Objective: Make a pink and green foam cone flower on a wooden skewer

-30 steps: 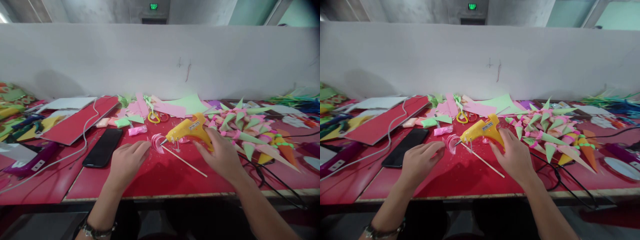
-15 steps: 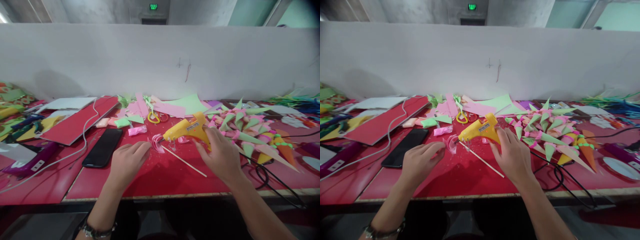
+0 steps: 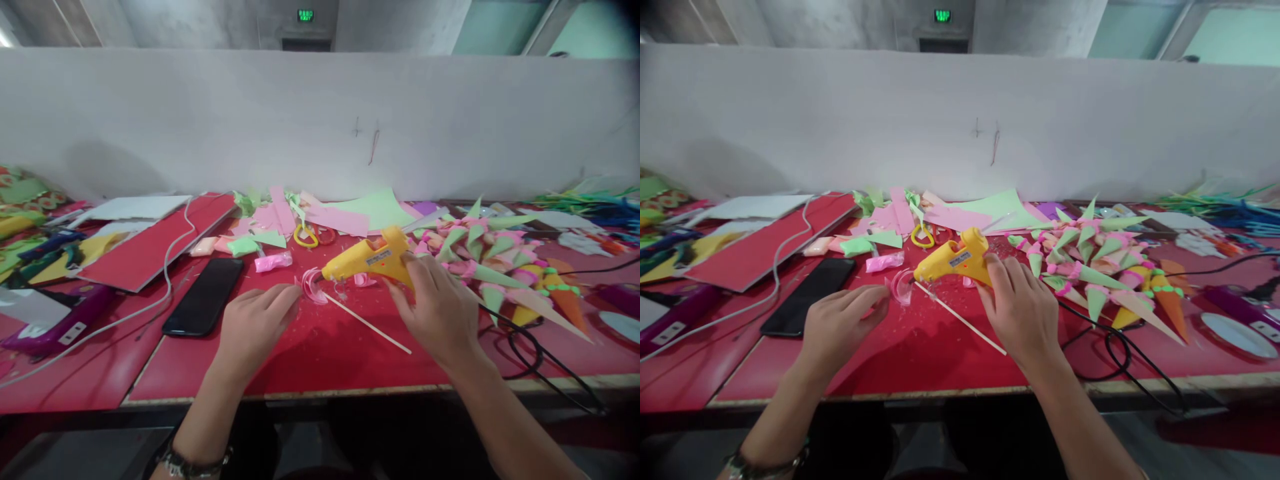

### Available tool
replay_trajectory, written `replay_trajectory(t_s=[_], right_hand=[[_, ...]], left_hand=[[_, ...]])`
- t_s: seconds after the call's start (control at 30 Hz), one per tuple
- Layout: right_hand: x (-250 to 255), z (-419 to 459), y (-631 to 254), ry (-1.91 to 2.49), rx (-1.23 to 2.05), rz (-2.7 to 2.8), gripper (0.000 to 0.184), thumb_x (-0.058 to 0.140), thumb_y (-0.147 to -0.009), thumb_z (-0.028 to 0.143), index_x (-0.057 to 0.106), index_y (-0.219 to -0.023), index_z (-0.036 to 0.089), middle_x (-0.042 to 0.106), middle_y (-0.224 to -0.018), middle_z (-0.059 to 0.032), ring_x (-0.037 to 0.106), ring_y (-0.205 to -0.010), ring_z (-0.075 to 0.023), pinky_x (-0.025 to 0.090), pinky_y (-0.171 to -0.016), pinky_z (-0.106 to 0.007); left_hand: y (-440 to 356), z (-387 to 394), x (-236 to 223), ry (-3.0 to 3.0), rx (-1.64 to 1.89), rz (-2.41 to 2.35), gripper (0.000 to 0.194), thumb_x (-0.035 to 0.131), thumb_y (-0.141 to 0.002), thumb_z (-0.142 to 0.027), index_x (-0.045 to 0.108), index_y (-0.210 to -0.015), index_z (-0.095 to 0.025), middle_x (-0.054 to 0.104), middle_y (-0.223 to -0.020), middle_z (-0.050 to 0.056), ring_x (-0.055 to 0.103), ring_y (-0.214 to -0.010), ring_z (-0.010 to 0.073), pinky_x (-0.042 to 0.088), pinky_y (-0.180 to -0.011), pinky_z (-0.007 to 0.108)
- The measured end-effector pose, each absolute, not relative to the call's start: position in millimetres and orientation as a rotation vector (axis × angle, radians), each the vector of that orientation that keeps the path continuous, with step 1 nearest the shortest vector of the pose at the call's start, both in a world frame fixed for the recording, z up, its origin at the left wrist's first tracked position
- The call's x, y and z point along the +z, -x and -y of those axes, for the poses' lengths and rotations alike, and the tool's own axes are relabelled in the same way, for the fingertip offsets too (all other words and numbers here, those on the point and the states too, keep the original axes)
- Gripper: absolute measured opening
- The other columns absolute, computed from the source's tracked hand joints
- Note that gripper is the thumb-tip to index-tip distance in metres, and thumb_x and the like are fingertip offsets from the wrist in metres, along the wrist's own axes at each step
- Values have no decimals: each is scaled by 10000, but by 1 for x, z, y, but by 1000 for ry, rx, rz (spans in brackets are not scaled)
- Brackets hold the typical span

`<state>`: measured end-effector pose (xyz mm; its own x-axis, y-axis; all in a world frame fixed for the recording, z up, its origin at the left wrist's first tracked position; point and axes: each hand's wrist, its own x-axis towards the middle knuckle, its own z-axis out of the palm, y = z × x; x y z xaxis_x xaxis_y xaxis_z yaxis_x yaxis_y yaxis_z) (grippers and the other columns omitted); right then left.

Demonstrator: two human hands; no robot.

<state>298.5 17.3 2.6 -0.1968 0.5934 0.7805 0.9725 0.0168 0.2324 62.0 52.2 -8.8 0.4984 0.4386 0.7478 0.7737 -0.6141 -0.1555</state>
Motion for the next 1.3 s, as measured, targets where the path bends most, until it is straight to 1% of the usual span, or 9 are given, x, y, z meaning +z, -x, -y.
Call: replay_trajectory(t_s=[0.27,0.43,0.53,0.6,0.7,0.87,1.07,1.2,1.3], right_hand=[[2,-17,-298,1731,-1097,1810,308,463,-829,320,473,-1083,146,591,-824,-71,555,-699,-190,377,-559,-271],[-6,-27,-314,1976,-849,1723,443,518,-769,434,468,-1099,143,582,-932,-112,557,-811,-245,392,-552,-288],[-12,-36,-331,2072,-683,1625,500,501,-765,468,447,-1130,130,576,-957,-139,549,-859,-276,407,-576,-312],[-17,-43,-342,2105,-608,1565,455,464,-797,428,443,-1130,119,572,-971,-151,541,-896,-284,421,-627,-334],[-28,-53,-355,2144,-585,1561,343,376,-846,297,451,-1119,102,559,-977,-166,510,-969,-294,423,-711,-364],[-46,-65,-363,2106,-484,1530,303,396,-817,231,451,-1077,85,528,-1010,-184,479,-1016,-295,404,-799,-392],[-49,-66,-362,2217,-331,1660,307,430,-805,323,480,-1019,109,562,-941,-157,532,-910,-272,412,-745,-358],[-38,-58,-359,2221,-465,1631,361,454,-787,389,491,-1025,120,567,-956,-147,525,-923,-277,404,-698,-337],[-29,-50,-353,2205,-592,1512,291,453,-778,402,540,-892,148,593,-849,-116,547,-844,-267,372,-587,-302]], left_hand=[[-62,-52,-9,2278,-929,1006,119,498,-798,-189,616,-784,-195,682,-720,-31,553,-511,81,359,-504,210],[-62,-51,-9,2303,-921,1020,118,494,-800,-183,609,-776,-194,680,-726,-29,562,-528,92,363,-520,212],[-62,-51,-9,2304,-927,1039,109,500,-800,-198,608,-782,-201,677,-707,-28,555,-517,94,355,-514,212],[-62,-51,-10,2310,-929,1044,107,501,-798,-199,607,-781,-203,670,-679,-28,547,-506,97,350,-509,214],[-63,-52,-9,2322,-927,1049,123,486,-804,-202,608,-785,-200,665,-664,-26,545,-501,103,346,-504,220],[-64,-52,-10,2347,-907,1082,128,483,-799,-198,611,-807,-202,667,-671,-23,555,-513,113,346,-501,226],[-62,-51,-10,2353,-911,1124,134,484,-797,-208,616,-819,-210,673,-678,-26,557,-509,117,349,-497,226],[-64,-52,-10,2382,-899,1200,133,481,-793,-219,613,-799,-211,667,-659,-28,558,-502,113,344,-484,213],[-66,-52,-11,2412,-923,1278,126,483,-783,-221,607,-804,-211,667,-663,-29,565,-507,107,346,-487,200]])
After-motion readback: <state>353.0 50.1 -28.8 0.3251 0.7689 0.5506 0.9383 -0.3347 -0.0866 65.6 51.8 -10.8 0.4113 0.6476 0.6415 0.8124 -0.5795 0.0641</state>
